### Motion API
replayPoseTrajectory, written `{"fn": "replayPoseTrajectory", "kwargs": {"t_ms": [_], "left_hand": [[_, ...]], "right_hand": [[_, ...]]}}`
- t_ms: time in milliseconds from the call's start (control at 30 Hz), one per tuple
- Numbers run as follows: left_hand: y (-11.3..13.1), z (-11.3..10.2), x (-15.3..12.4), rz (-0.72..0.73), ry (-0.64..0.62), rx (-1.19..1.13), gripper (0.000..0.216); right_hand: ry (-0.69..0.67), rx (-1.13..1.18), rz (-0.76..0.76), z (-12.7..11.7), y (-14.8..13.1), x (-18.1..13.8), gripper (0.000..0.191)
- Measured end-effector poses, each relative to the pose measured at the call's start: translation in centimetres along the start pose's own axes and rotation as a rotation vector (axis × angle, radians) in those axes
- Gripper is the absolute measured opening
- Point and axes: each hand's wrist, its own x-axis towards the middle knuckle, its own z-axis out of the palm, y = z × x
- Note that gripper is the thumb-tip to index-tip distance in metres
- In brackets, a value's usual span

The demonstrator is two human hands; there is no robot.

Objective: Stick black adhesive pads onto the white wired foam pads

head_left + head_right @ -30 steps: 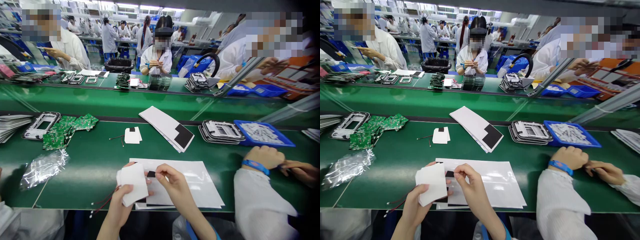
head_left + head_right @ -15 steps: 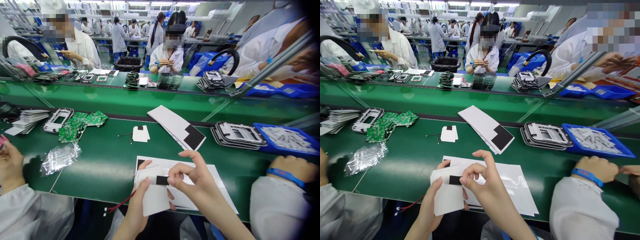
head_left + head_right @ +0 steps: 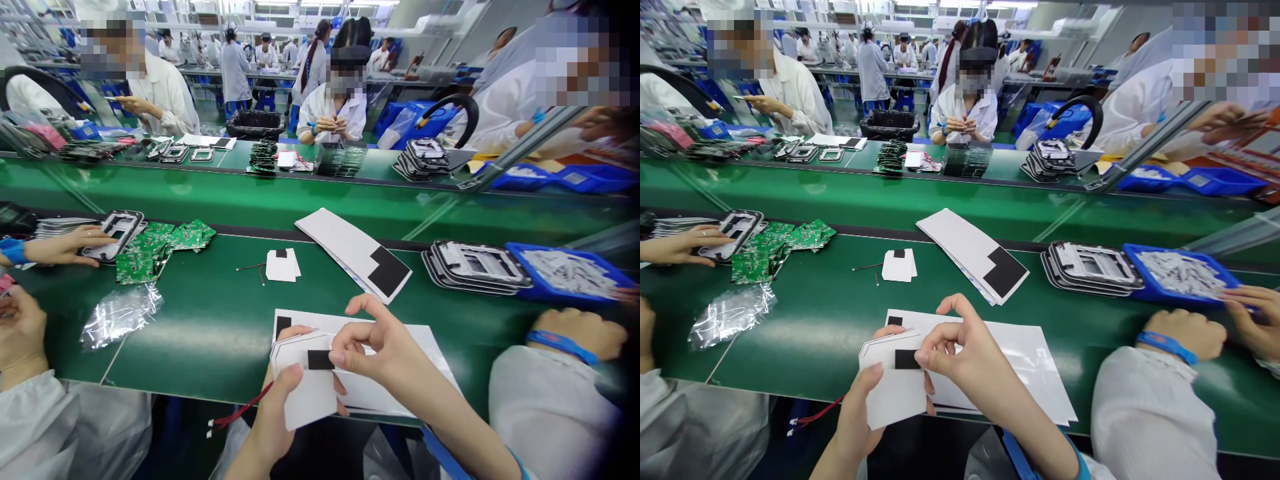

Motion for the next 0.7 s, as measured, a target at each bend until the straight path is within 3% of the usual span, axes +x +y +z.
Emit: {"fn": "replayPoseTrajectory", "kwargs": {"t_ms": [100,267,700], "left_hand": [[0.1,-0.2,-0.1,0.011,-0.012,0.013,0.07],[0.0,-0.3,-0.2,0.001,-0.02,0.038,0.07],[0.3,-0.2,-0.1,0.005,-0.039,0.028,0.043]], "right_hand": [[0.007,-0.027,0.005,0.0,-0.3,-0.1,0.056],[-0.052,0.046,0.025,-0.1,-0.2,0.0,0.059],[-0.061,0.058,0.016,-0.2,0.6,0.2,0.058]]}}
